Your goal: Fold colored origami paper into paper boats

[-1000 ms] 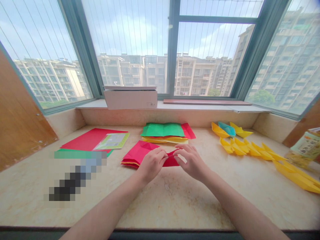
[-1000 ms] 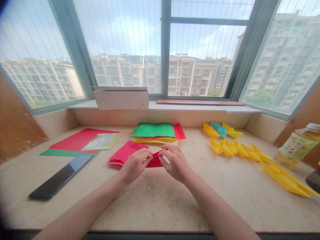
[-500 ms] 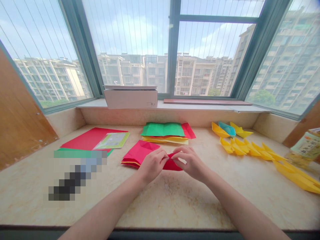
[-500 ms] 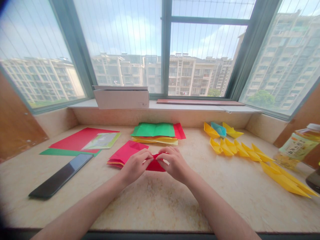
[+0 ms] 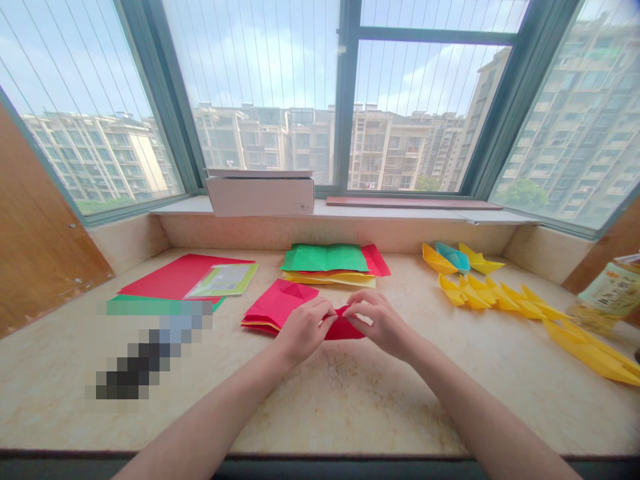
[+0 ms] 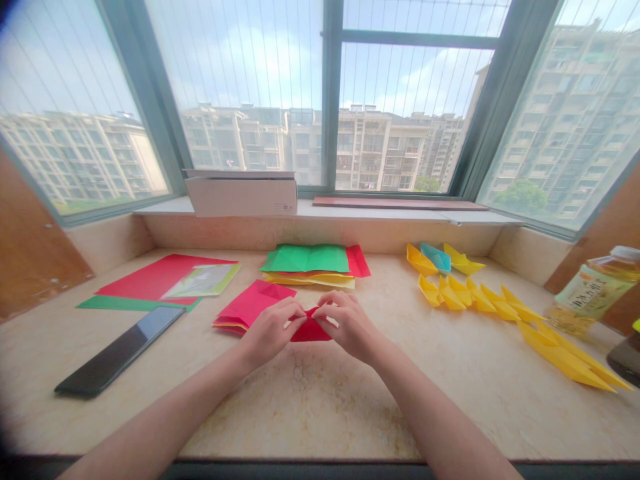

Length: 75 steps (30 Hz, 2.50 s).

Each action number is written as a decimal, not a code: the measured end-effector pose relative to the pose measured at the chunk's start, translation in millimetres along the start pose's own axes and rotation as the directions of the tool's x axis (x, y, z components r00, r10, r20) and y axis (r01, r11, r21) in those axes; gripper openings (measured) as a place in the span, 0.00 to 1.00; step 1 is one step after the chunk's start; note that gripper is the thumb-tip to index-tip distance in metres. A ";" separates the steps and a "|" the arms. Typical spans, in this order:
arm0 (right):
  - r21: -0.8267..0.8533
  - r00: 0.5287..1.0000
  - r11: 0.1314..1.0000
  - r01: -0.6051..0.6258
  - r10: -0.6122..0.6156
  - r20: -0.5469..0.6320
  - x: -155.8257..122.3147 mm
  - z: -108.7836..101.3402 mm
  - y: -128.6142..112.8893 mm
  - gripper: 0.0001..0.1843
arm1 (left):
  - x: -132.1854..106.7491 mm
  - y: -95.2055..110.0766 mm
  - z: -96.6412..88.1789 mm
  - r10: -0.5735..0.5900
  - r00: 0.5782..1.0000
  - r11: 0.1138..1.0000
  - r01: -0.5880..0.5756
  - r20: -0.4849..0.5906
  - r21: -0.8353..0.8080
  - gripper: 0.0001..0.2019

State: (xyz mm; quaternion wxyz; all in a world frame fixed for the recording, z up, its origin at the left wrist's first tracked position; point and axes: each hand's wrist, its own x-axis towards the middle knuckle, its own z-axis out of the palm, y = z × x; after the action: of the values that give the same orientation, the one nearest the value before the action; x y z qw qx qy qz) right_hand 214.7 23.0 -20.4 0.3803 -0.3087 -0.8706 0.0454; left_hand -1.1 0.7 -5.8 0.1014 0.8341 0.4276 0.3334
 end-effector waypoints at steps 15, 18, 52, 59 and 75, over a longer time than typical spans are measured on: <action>-0.006 1.000 1.000 -0.023 0.023 0.014 0.7 0.9 0.3 0.02 | -1.6 -1.0 3.5 0.148 0.988 0.976 -0.153 0.038 0.156 0.08; 0.007 1.000 1.000 -0.019 0.019 0.007 0.2 1.8 1.1 0.03 | -2.2 -0.8 4.1 0.152 0.988 0.972 -0.156 0.037 0.177 0.08; -0.079 0.999 0.997 0.027 -0.029 -0.023 2.6 -1.1 -4.6 0.04 | -0.8 3.2 0.3 0.041 0.999 0.994 -0.044 0.030 0.099 0.08; -0.038 1.000 0.999 -0.019 0.018 -0.025 0.5 3.0 -1.4 0.05 | -0.8 2.6 1.2 0.045 0.998 0.995 -0.048 0.039 0.093 0.09; -0.129 0.999 0.991 0.033 -0.028 0.037 0.1 0.9 -6.3 0.01 | -0.5 3.7 0.9 0.064 0.997 0.988 -0.070 0.054 0.135 0.08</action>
State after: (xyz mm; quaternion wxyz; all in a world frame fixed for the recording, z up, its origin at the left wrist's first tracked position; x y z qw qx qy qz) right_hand 210.8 18.2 -19.0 0.3448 -0.3185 -0.8829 -0.0118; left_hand 1.7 -1.8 -5.0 0.0434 0.8610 0.4185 0.2859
